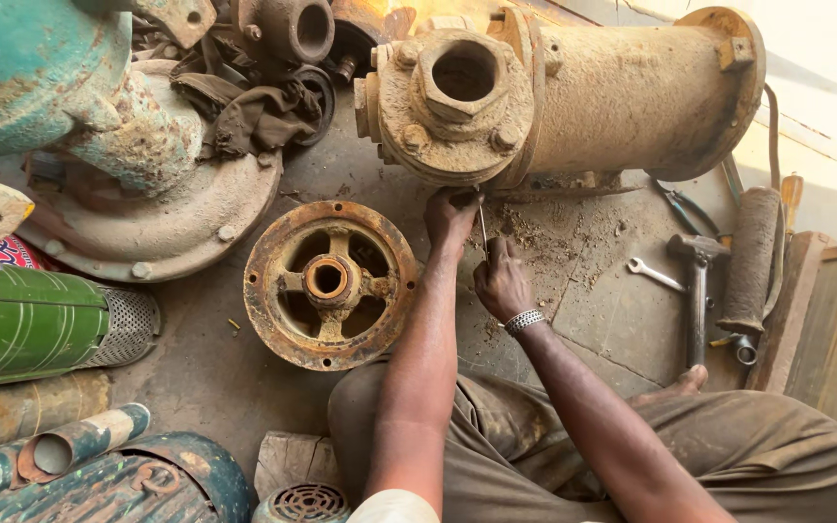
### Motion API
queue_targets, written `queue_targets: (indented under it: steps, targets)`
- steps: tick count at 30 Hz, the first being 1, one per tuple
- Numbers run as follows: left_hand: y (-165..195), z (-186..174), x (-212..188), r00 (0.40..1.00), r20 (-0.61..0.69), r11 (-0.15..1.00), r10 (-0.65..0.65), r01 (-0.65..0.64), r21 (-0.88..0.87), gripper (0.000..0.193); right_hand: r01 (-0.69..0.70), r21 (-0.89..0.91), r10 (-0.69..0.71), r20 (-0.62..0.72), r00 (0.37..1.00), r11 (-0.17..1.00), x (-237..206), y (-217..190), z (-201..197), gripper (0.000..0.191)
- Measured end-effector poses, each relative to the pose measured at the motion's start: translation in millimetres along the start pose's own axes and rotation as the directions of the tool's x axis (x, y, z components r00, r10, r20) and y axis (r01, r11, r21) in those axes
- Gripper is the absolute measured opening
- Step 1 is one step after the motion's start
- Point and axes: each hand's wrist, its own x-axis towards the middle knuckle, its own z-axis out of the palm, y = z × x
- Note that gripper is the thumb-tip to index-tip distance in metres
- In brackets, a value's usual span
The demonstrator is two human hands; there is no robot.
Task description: The person sits on the floor of a repair workshop and disassembles a mud-caked water pump. They handle the rusty impeller flange, remove a small central hub piece, reposition the pump casing, and use a spanner to loosen bolts on the pump housing.
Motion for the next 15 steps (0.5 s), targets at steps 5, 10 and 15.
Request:
queue_targets:
  steps: [5,10,15]
  targets:
    - [-9.0,11.2,1.6,0.979,-0.024,0.978,0.202,-0.201,0.051,0.024,0.025,0.075,-0.019,-0.075,0.997,0.997,10.4,-7.1,17.9,0.038]
    - [-9.4,15.5,1.5,0.977,-0.036,0.972,0.212,-0.207,0.109,0.023,-0.153,0.150,0.159,-0.024,0.987,0.977,19.7,-18.9,22.0,0.034]
    - [-7.6,11.5,1.4,0.967,0.044,0.961,0.251,-0.255,0.107,0.021,-0.317,0.226,0.294,0.131,0.947,0.921,18.7,-20.3,12.7,0.040]
